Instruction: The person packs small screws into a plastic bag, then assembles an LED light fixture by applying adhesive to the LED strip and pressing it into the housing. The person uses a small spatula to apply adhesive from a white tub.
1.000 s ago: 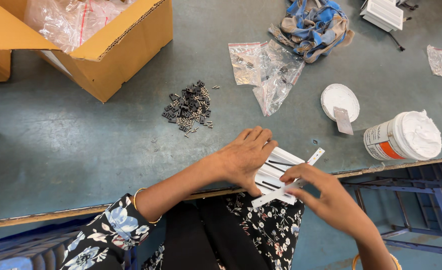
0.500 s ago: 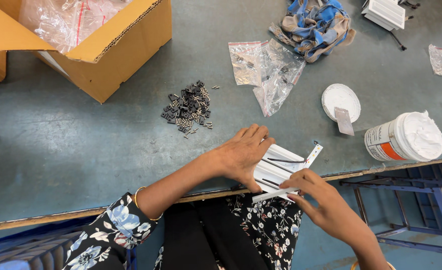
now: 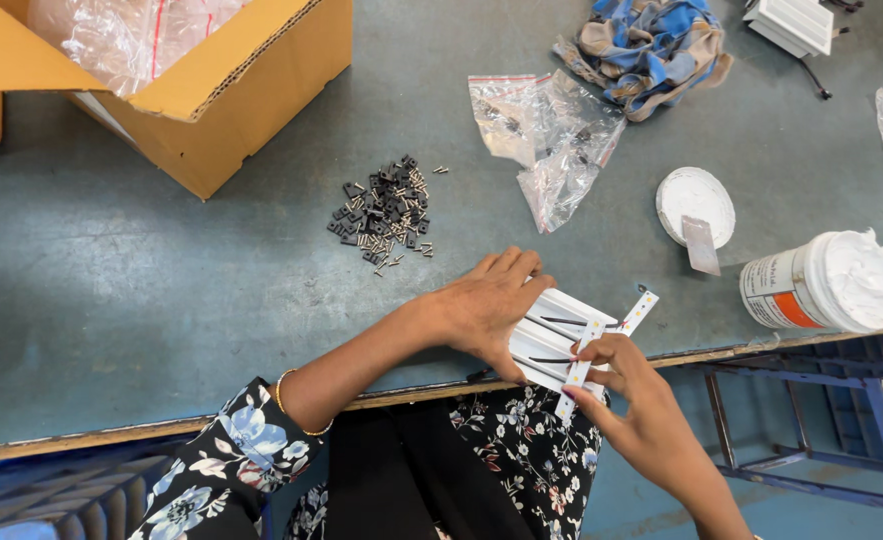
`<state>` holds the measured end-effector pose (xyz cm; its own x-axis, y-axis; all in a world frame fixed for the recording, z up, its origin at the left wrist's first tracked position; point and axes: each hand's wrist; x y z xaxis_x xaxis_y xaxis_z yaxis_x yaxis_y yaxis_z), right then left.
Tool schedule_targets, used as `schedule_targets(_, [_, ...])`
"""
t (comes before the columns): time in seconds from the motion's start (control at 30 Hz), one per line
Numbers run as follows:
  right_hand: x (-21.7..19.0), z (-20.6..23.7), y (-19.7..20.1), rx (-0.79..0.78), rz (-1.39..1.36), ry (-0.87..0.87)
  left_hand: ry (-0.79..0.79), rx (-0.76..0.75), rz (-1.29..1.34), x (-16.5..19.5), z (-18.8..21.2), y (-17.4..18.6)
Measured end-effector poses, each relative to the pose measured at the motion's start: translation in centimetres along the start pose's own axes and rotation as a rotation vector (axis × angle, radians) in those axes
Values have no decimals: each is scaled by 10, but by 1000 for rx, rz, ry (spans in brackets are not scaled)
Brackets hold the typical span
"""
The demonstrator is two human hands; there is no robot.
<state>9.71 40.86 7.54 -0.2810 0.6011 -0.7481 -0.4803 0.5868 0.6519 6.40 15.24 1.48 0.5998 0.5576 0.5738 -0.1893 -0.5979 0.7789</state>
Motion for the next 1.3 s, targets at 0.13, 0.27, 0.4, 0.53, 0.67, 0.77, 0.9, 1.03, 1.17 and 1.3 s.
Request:
schedule_targets(0.13, [2, -9, 2, 46, 25, -81, 4, 3, -9, -1, 2, -1])
schedule_targets(0.27, [8, -23, 16, -101, -55, -103, 19, -11, -9, -4, 3, -3])
schedule_targets(0.4, [13, -36, 22, -167, -176, -129, 41, -42, 9, -8, 4, -6])
schedule_targets(0.53, [13, -42, 18, -186, -281, -187, -13, -25, 105, -13, 8, -4])
schedule_targets(0.67, [3, -37, 14, -67, -14, -188, 21, -102, 229, -14, 7, 6])
schedule_targets(0.77, [-6, -24, 3, 90, 118, 234, 57, -153, 303, -8, 4, 9])
schedule_targets(0.9, [-9, -12, -17, 279, 373, 454, 39, -138, 385, -1, 5, 10])
schedule_targets(1.03, [-2, -4, -30, 397, 425, 415, -8, -65, 386, 2, 9, 15])
schedule_targets(1.17, [8, 5, -38, 434, 395, 200, 12, 35, 434, 3, 14, 23])
schedule_targets(1.3, [21, 2, -45, 337, 231, 59, 6, 18, 514, 4, 12, 25])
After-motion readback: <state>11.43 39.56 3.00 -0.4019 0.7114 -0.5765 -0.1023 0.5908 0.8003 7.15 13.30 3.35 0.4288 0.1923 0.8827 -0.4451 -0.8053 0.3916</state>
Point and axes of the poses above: each hand's wrist, its own z-axis away from the middle knuckle, its own y-axis out of the back of the hand, x = y × z, and after that the axes turned 2 degrees about -x, right-handed
